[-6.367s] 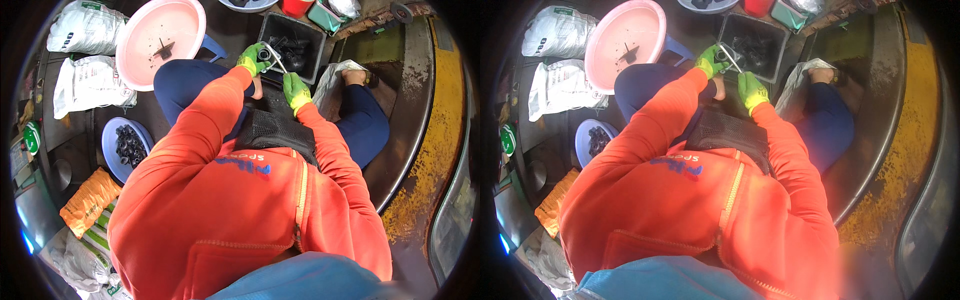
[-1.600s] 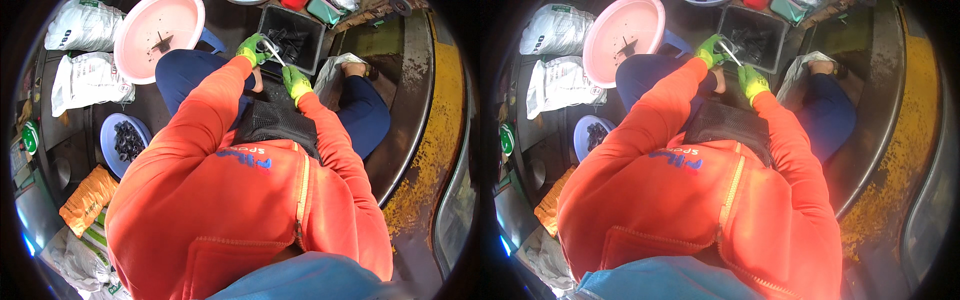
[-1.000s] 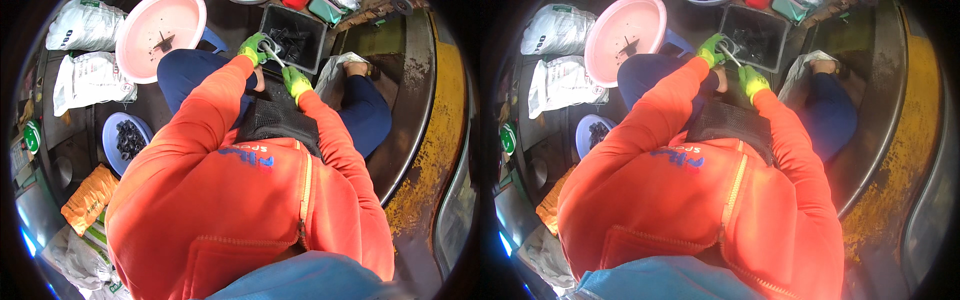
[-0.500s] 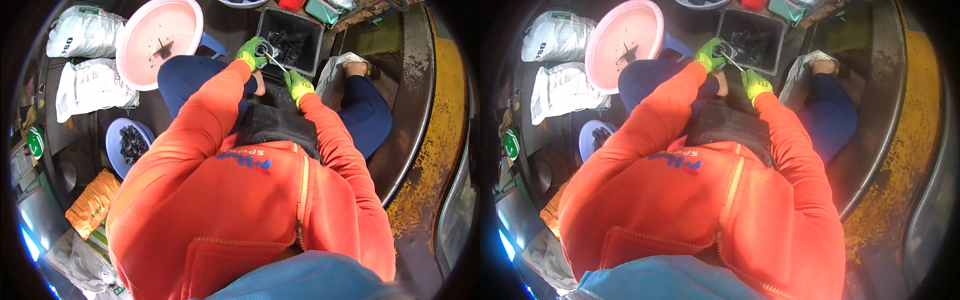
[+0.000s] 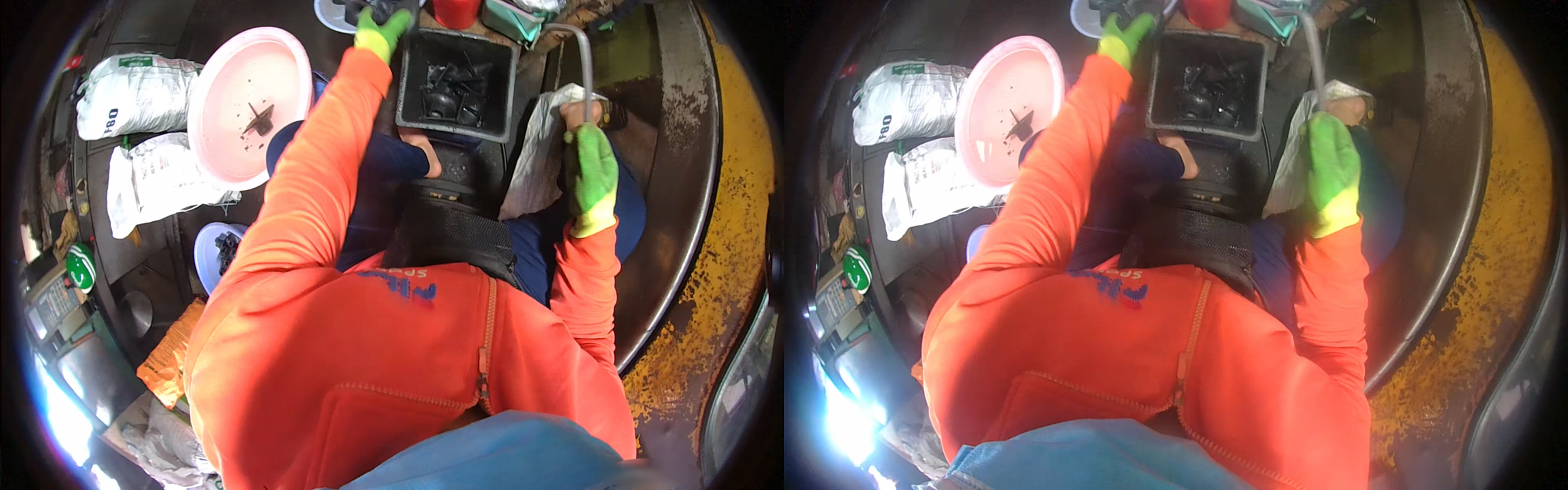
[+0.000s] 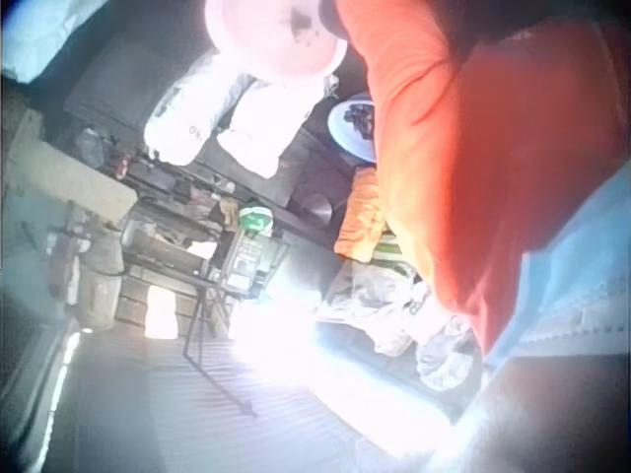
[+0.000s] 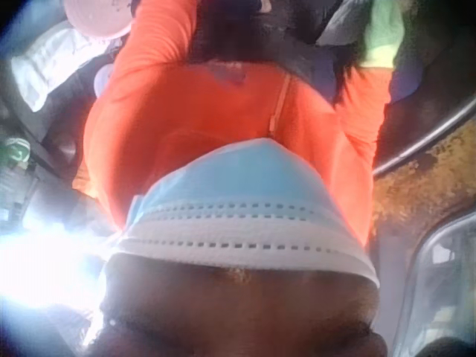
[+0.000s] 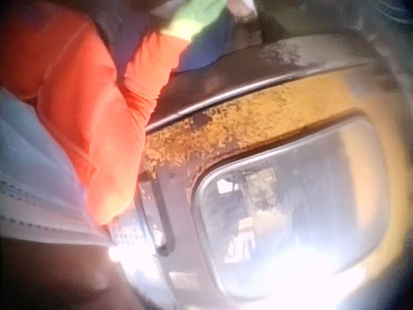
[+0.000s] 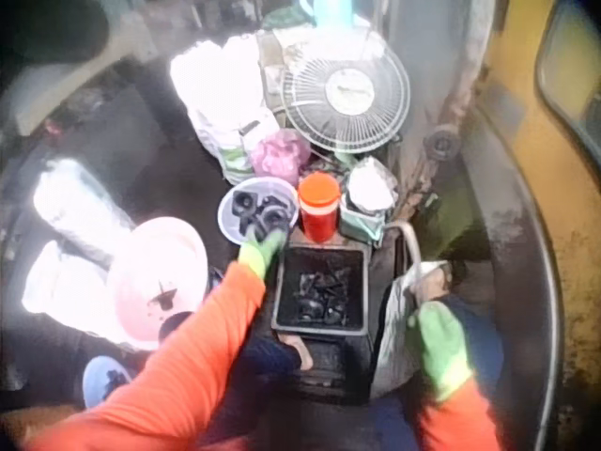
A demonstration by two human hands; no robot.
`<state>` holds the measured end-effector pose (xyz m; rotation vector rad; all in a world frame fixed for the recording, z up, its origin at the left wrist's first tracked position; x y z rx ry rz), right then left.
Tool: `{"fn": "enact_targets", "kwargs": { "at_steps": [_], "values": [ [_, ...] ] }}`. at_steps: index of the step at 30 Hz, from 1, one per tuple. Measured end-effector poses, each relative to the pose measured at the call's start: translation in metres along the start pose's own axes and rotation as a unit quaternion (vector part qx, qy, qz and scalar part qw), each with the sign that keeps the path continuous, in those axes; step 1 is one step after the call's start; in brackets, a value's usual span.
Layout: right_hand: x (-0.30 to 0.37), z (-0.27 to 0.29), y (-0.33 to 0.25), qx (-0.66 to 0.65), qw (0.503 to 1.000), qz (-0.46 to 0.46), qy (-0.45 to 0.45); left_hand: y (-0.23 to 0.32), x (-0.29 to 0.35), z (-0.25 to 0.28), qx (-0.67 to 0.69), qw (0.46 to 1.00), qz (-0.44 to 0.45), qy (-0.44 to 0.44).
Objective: The person sits on the floor and uses a metal tool to scrape and clean small dark metal parts in a black tray. They repeatedly pick up each part, scrape it, and place it into a separate bowl. The person also briefly inspects a larger cylindrical part.
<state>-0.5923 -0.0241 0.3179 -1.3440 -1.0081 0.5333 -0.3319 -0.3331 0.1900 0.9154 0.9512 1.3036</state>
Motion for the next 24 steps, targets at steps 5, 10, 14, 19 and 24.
{"fn": "enact_targets", "kwargs": {
  "at_steps": [5,10,14,19,24],
  "values": [
    [0.001,0.016,0.01,-0.123,0.989,-0.076,0.038,-0.008,-0.04,-0.076,-0.034,0.963,0.05,-0.264],
    [-0.002,0.009,-0.001,-0.139,0.988,-0.073,0.011,-0.056,0.054,-0.167,-0.34,0.833,-0.046,-0.434],
    [-0.001,-0.006,0.002,-0.134,0.986,-0.093,-0.022,-0.076,0.085,-0.209,-0.412,0.815,-0.072,-0.401],
    [0.001,-0.01,0.018,-0.07,0.984,-0.165,0.007,-0.071,0.076,-0.212,-0.357,0.841,-0.021,-0.405],
    [-0.007,-0.013,0.029,-0.022,0.991,-0.129,-0.024,-0.038,0.072,-0.115,-0.206,0.889,-0.04,-0.407]
  ]
}}
Point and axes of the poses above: each hand's wrist, its own x-axis away from the middle knuckle, its own z-axis out of the back of the hand, y = z × x, the point moved 8 cm from there along -x, towards the middle knuckle
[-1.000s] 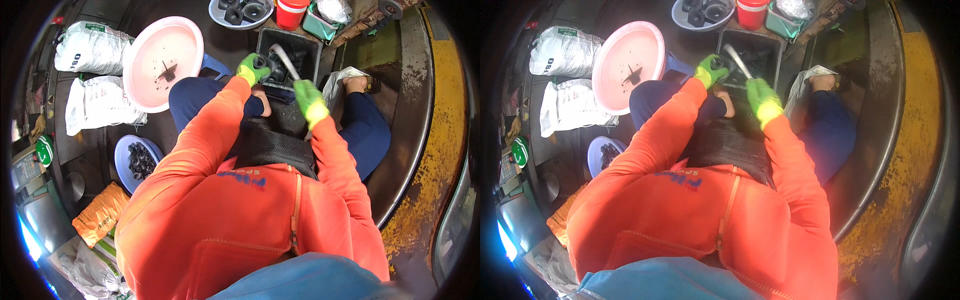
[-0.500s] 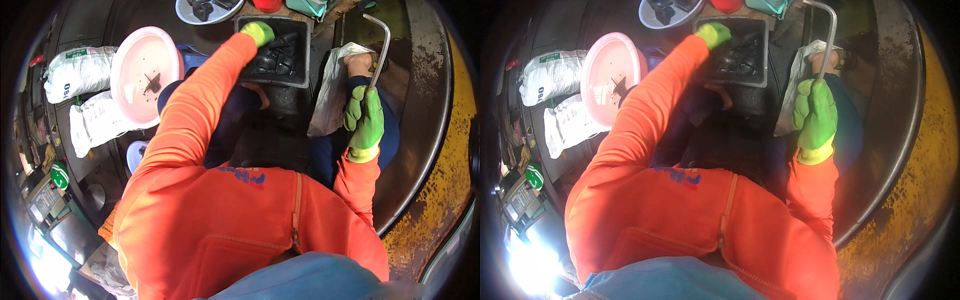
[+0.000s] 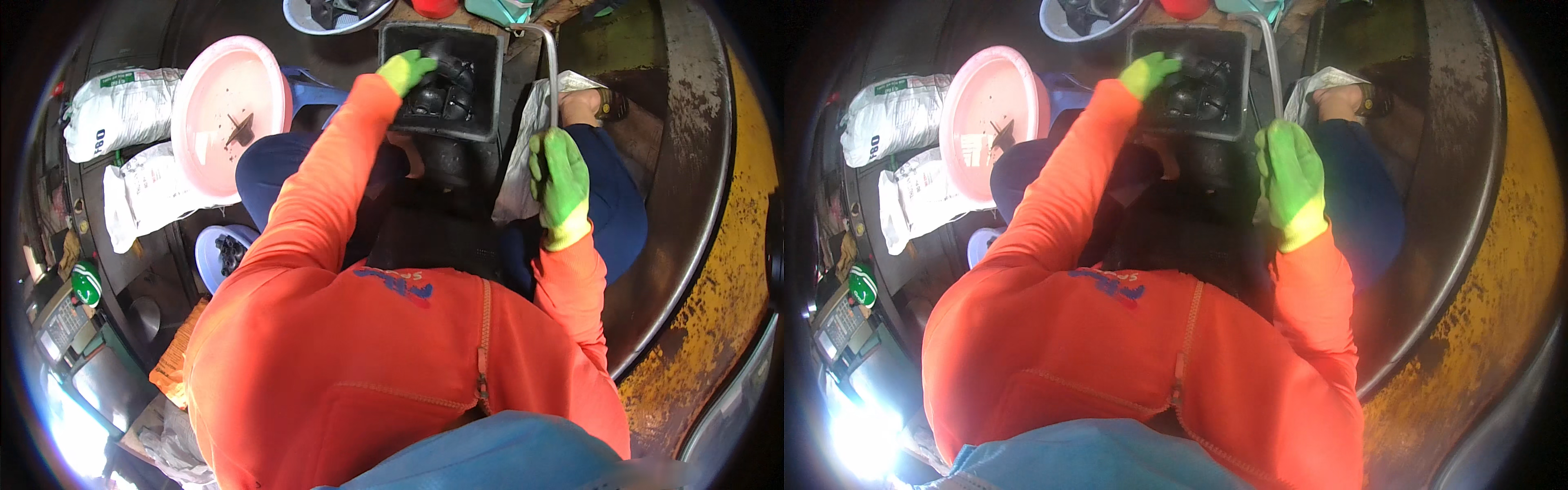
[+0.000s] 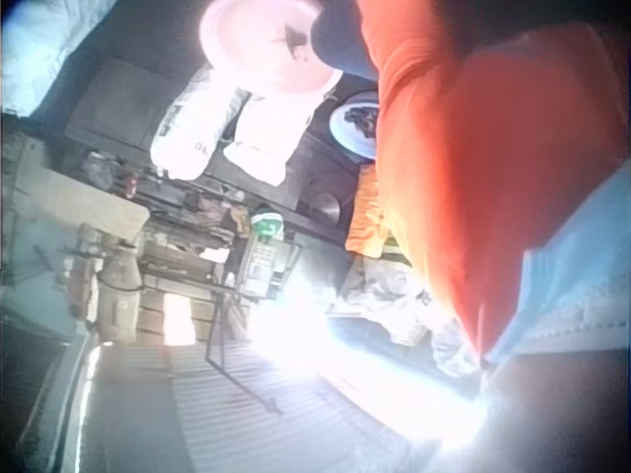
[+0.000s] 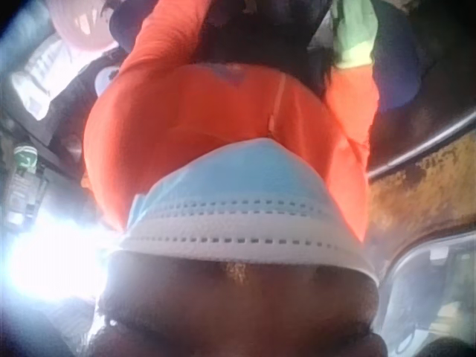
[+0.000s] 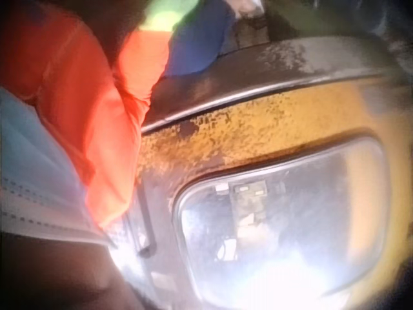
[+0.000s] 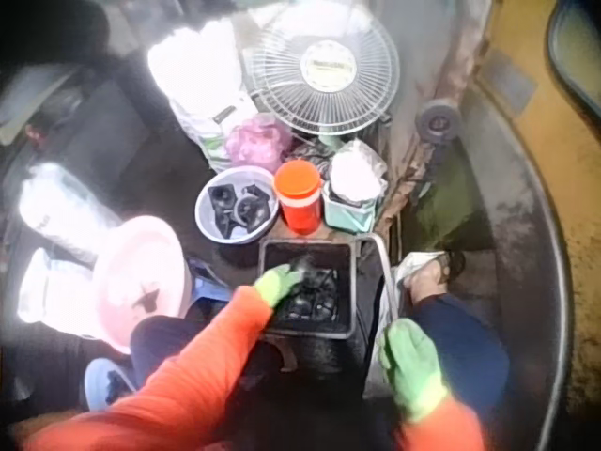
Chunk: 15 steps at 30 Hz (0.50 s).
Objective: The person sits on the floor and uses a metal tool to scrape and clean small dark metal parts in a black tray. They repeatedly pick up each part, scrape it, and place it into a separate bowl. The person also briefly inspects a larger cylindrical part.
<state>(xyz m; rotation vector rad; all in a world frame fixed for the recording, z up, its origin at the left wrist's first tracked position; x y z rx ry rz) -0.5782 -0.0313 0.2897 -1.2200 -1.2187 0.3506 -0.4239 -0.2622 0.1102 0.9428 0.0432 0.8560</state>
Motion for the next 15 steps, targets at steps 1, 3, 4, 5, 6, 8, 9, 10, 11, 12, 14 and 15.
{"fn": "enact_targets", "kwargs": {
  "at_steps": [1,3,4,5,6,8,9,10,11,12,14,15],
  "values": [
    [-0.003,-0.004,0.006,0.004,1.0,0.009,-0.013,-0.022,0.019,0.007,0.201,0.972,0.12,-0.02],
    [-0.015,-0.013,0.017,0.115,0.991,0.066,-0.012,-0.031,0.06,0.012,0.523,0.837,0.158,-0.041],
    [-0.021,-0.023,0.028,0.151,0.985,0.075,-0.02,-0.031,0.078,0.011,0.594,0.79,0.141,-0.055],
    [-0.027,-0.032,0.042,0.186,0.979,0.075,-0.029,-0.042,0.092,0.008,0.584,0.791,0.176,-0.044],
    [-0.032,-0.042,0.059,0.239,0.968,0.06,-0.053,-0.053,0.106,0.002,0.584,0.786,0.201,-0.039],
    [-0.045,-0.066,0.089,0.383,0.918,0.067,-0.08,-0.075,0.121,-0.012,0.583,0.78,0.226,-0.043],
    [-0.053,-0.072,0.109,0.432,0.896,0.03,-0.097,-0.087,0.123,-0.012,0.531,0.821,0.208,-0.029],
    [-0.055,-0.077,0.118,0.457,0.881,0.056,-0.11,-0.096,0.121,-0.011,0.479,0.859,0.18,-0.017],
    [-0.059,-0.079,0.13,0.49,0.863,0.051,-0.109,-0.107,0.122,-0.013,0.412,0.893,0.179,-0.012],
    [-0.061,-0.08,0.138,0.509,0.852,0.059,-0.109,-0.113,0.112,-0.009,0.221,0.96,0.17,-0.025],
    [-0.063,-0.087,0.149,0.54,0.83,0.081,-0.114,-0.13,0.112,-0.009,-0.039,0.97,0.234,-0.048],
    [-0.062,-0.088,0.153,0.549,0.825,0.075,-0.111,-0.13,0.114,0.001,-0.076,0.964,0.254,0.026]
  ]
}}
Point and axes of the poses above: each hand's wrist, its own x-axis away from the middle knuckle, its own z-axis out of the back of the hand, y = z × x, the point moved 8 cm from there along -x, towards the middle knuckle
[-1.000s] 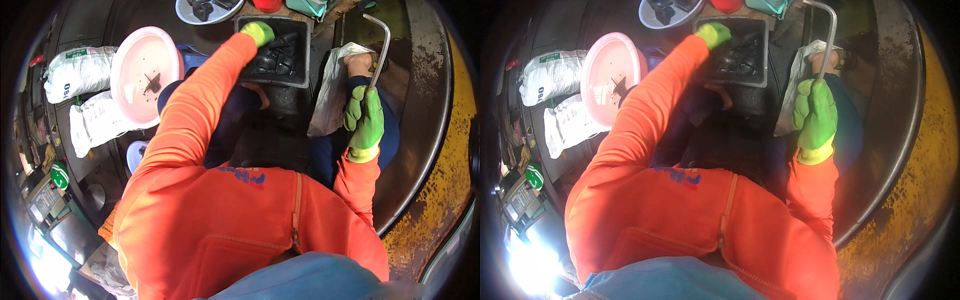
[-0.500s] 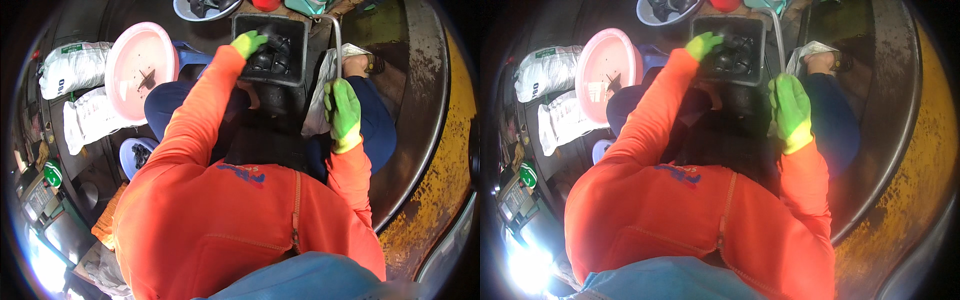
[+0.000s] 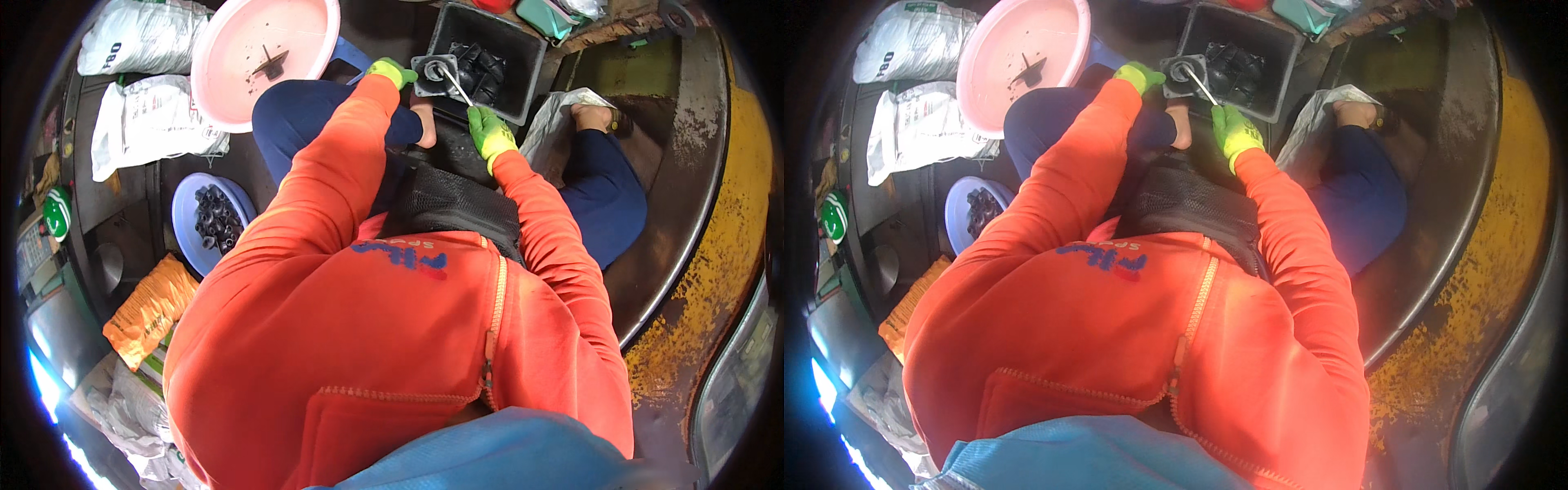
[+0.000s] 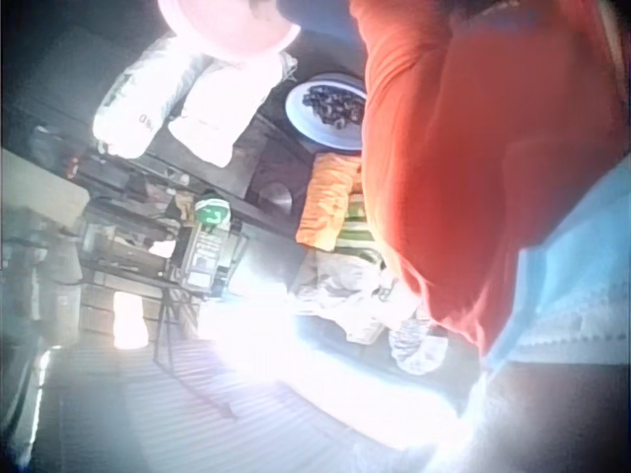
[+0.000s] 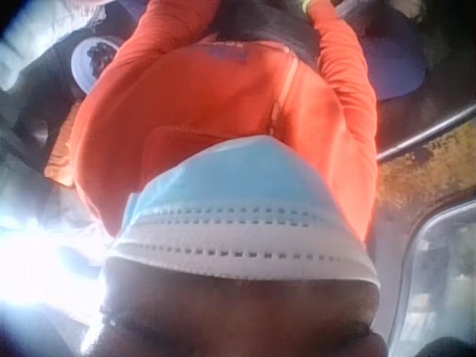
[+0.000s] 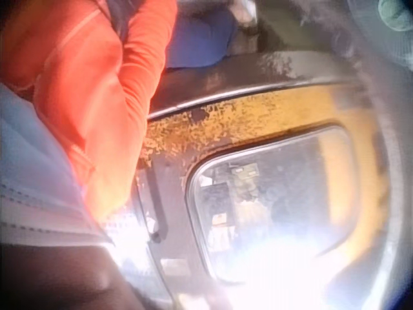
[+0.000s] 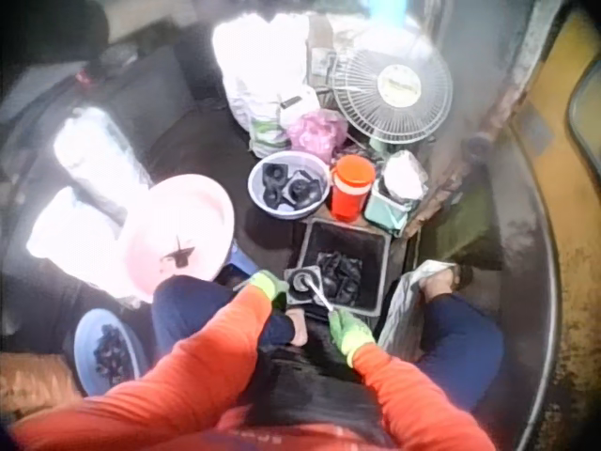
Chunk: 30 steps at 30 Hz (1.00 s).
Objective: The person sits on the floor and uses a metal tool to scrape and clean small dark metal parts in a black tray. They repeatedly pick up each part, scrape it, and place it into a separate bowl. The person also briefly inspects a larger cylindrical part.
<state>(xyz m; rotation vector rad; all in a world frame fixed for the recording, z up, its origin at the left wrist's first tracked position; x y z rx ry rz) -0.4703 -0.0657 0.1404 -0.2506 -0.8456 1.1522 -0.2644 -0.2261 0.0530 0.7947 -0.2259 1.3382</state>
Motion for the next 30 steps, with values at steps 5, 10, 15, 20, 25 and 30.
{"fn": "enact_targets", "kwargs": {
  "at_steps": [5,10,15,20,25,30],
  "values": [
    [0.005,0.005,-0.011,0.045,0.998,-0.033,-0.004,0.062,0.038,0.011,0.036,0.964,-0.212,0.155],
    [0.031,0.056,-0.064,-0.102,0.949,0.261,0.142,0.071,0.039,0.0,0.09,0.959,-0.207,0.17],
    [0.016,0.024,-0.032,0.1,0.994,0.05,0.016,0.063,0.027,-0.012,0.054,0.953,-0.218,0.204],
    [0.024,0.04,-0.046,-0.084,0.965,0.191,0.159,0.061,0.027,-0.012,0.134,0.944,-0.22,0.204],
    [0.017,0.023,-0.023,0.1,0.992,0.046,0.054,0.063,0.029,-0.007,0.115,0.949,-0.224,0.191],
    [0.021,0.031,-0.033,-0.021,0.986,0.135,0.1,0.061,0.028,-0.01,0.152,0.947,-0.226,0.172]
  ]
}}
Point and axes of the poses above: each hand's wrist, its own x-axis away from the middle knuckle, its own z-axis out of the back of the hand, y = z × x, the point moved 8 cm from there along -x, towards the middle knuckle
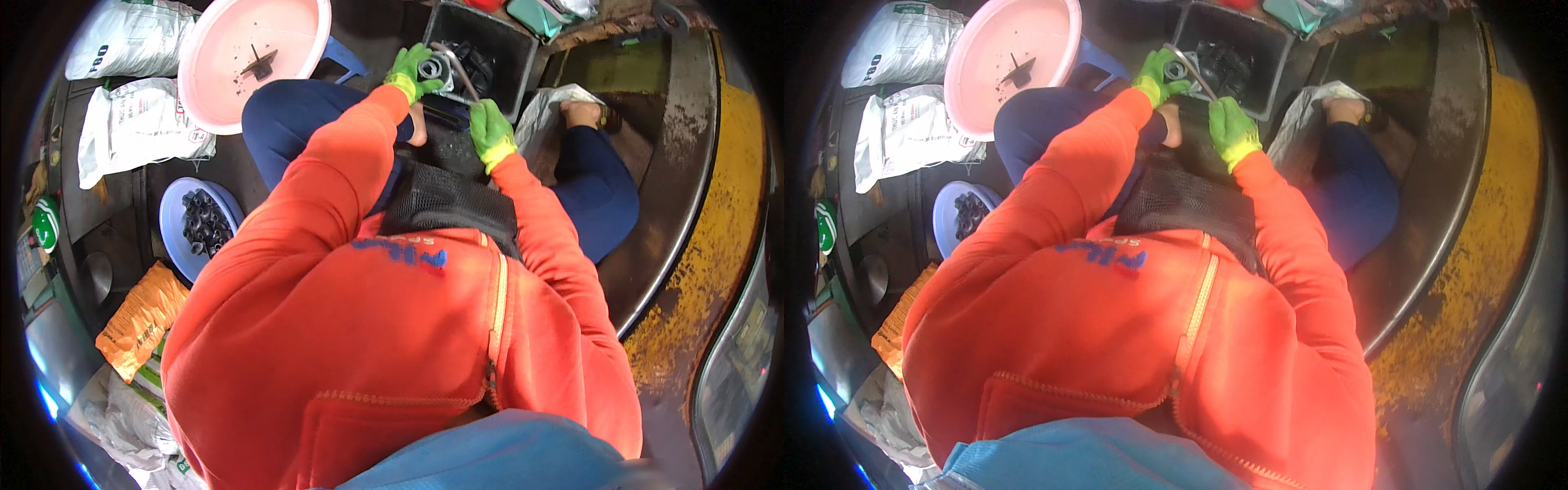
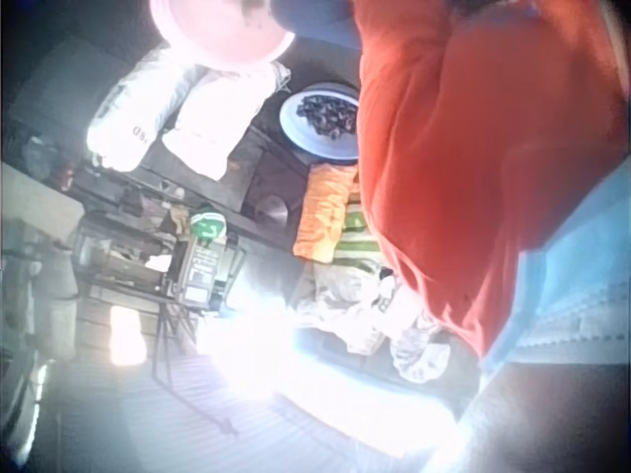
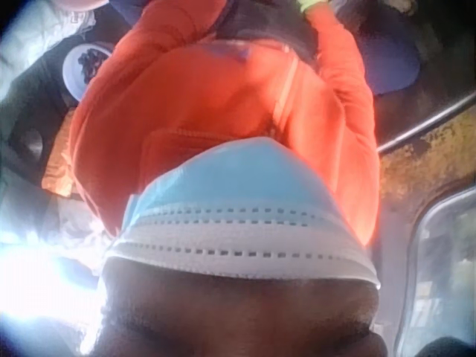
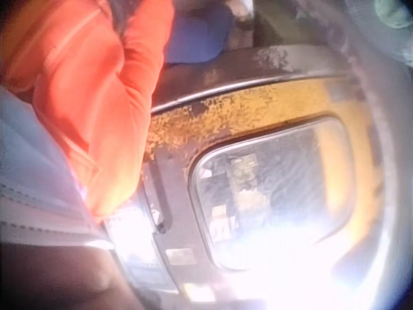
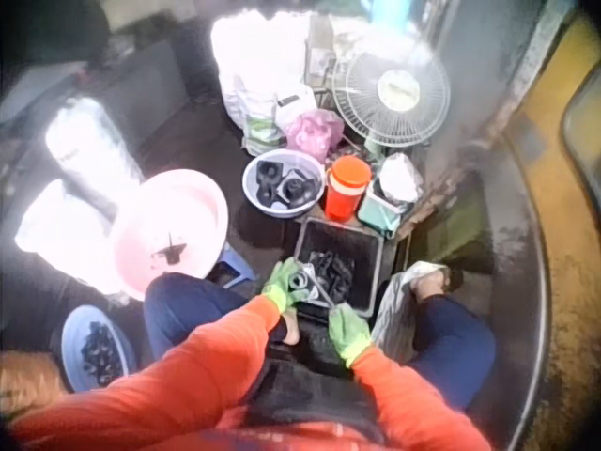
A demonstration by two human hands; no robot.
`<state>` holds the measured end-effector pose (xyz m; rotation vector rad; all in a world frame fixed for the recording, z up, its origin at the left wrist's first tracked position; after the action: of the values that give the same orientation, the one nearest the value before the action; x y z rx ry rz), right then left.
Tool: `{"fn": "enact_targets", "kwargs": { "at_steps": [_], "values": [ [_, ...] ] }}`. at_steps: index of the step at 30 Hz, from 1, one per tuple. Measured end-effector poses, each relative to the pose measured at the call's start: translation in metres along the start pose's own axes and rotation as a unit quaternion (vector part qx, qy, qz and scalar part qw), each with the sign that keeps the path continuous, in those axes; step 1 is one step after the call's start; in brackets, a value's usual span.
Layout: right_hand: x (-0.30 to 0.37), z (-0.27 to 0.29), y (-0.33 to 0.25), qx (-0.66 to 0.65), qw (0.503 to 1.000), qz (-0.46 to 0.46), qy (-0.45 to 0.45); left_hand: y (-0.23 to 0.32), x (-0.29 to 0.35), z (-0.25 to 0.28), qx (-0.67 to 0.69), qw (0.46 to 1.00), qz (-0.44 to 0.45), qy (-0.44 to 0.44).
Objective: The person sits on the floor and uses a metal tool to scrape and clean small dark metal parts in a black tray. They repeatedly pick up each part, scrape it, and place it into a separate bowl. The person also briefly inspects a larger cylindrical part.
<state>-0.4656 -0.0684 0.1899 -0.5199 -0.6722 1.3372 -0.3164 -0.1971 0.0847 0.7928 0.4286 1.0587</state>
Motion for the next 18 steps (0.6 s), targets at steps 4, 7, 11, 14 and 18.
{"fn": "enact_targets", "kwargs": {
  "at_steps": [4,7,11,14,18],
  "values": [
    [0.0,-0.008,0.015,0.085,0.994,-0.065,-0.038,0.001,-0.002,-0.003,-0.016,1.0,-0.015,0.007],
    [0.0,-0.001,0.007,0.002,1.0,0.0,0.026,0.001,-0.001,-0.002,-0.041,0.999,-0.017,0.021],
    [-0.002,-0.013,0.023,0.118,0.99,-0.072,-0.033,-0.001,-0.001,-0.005,-0.019,1.0,-0.013,0.003],
    [-0.002,-0.012,0.009,0.007,1.0,0.007,-0.001,-0.001,0.0,-0.004,0.031,1.0,-0.001,-0.001],
    [0.002,-0.022,0.025,0.118,0.984,-0.105,-0.081,0.006,0.0,0.001,-0.019,0.999,-0.023,0.012]
  ]
}}
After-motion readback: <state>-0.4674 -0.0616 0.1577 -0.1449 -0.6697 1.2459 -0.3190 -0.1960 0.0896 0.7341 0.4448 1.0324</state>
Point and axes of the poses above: each hand's wrist, its own x-axis away from the middle knuckle, its own z-axis out of the back of the hand, y = z × x, the point moved 8 cm from there along -x, towards the middle knuckle
